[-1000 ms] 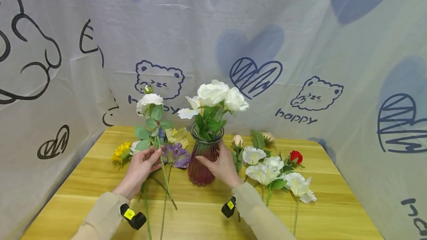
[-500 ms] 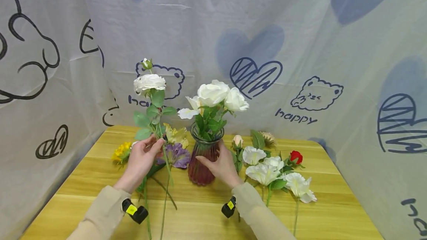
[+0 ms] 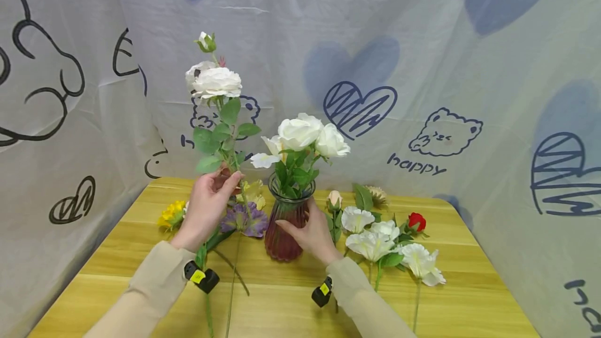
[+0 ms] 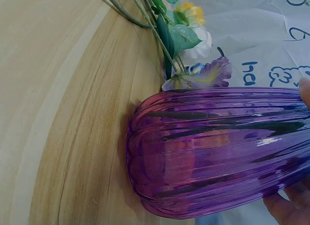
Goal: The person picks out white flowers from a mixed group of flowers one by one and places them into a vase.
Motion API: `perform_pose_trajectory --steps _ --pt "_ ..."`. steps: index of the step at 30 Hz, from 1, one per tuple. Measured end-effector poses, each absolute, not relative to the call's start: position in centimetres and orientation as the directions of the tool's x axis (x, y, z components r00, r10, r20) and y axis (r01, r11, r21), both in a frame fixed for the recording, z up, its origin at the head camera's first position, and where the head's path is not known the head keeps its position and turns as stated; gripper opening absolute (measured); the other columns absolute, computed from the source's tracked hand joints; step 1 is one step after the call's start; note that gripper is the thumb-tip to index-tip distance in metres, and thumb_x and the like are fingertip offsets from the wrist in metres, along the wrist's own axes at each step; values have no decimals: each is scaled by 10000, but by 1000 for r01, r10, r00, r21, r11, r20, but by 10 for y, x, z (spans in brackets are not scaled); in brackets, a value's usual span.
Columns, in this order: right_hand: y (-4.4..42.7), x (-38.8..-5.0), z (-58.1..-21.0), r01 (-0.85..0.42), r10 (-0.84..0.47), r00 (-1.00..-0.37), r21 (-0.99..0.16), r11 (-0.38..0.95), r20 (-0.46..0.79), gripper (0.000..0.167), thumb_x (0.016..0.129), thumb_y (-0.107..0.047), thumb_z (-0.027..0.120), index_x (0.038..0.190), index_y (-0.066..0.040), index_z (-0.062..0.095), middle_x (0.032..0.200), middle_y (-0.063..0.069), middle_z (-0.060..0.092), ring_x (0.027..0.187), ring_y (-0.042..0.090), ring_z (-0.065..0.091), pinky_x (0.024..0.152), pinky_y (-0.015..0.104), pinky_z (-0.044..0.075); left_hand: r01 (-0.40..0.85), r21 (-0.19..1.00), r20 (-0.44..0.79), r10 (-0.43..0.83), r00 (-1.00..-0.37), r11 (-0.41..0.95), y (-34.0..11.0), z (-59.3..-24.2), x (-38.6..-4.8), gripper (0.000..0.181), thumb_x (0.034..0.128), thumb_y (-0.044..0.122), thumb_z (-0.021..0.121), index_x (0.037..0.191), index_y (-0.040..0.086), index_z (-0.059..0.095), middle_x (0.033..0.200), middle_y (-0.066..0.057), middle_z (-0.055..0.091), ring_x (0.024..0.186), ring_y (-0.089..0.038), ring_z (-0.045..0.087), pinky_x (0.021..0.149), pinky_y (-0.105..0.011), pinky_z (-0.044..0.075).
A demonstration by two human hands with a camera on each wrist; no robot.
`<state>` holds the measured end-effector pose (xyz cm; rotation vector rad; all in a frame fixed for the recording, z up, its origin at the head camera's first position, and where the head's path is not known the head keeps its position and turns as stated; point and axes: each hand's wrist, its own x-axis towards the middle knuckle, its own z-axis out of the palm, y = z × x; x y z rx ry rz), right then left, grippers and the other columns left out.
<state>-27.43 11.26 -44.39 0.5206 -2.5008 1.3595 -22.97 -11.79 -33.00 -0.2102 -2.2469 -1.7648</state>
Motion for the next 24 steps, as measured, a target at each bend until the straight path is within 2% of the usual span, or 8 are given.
perform_pose_trajectory --steps 6,12,19,24 --pt "113 -275 -444 -423 -190 -905 -753 503 382 777 851 -398 808 1466 -130 416 1381 123 614 1262 285 616 1029 478 545 344 913 359 -31 -933 217 -107 -311 -234 308 1050 293 544 1105 -5 605 1116 -165 680 905 5 664 860 -206 570" --pt "113 -275 -443 -437 -192 -898 -747 501 396 769 851 -391 808 1457 -117 422 1372 126 620 1252 290 622 1019 481 549 439 882 445 6 -896 174 -97 -294 -239 272 1056 236 533 1174 -1 593 1182 -231 658 1012 -105 683 882 -241 593" --pt "112 -274 -444 -443 -191 -895 -746 497 404 754 848 -386 812 1441 -111 436 1356 135 628 1237 292 631 1011 479 554 536 825 546 -7 -838 178 -84 -276 -242 246 1046 183 547 1170 -21 607 1158 -241 674 950 25 663 868 -223 589" --pt "112 -274 -443 -439 -187 -897 -747 500 401 764 843 -389 817 1445 -119 433 1357 134 628 1239 287 631 1016 471 553 574 803 582 -8 -813 160 -76 -271 -244 223 1035 137 560 1178 -30 603 1158 -248 668 1053 -242 700 876 -212 586"
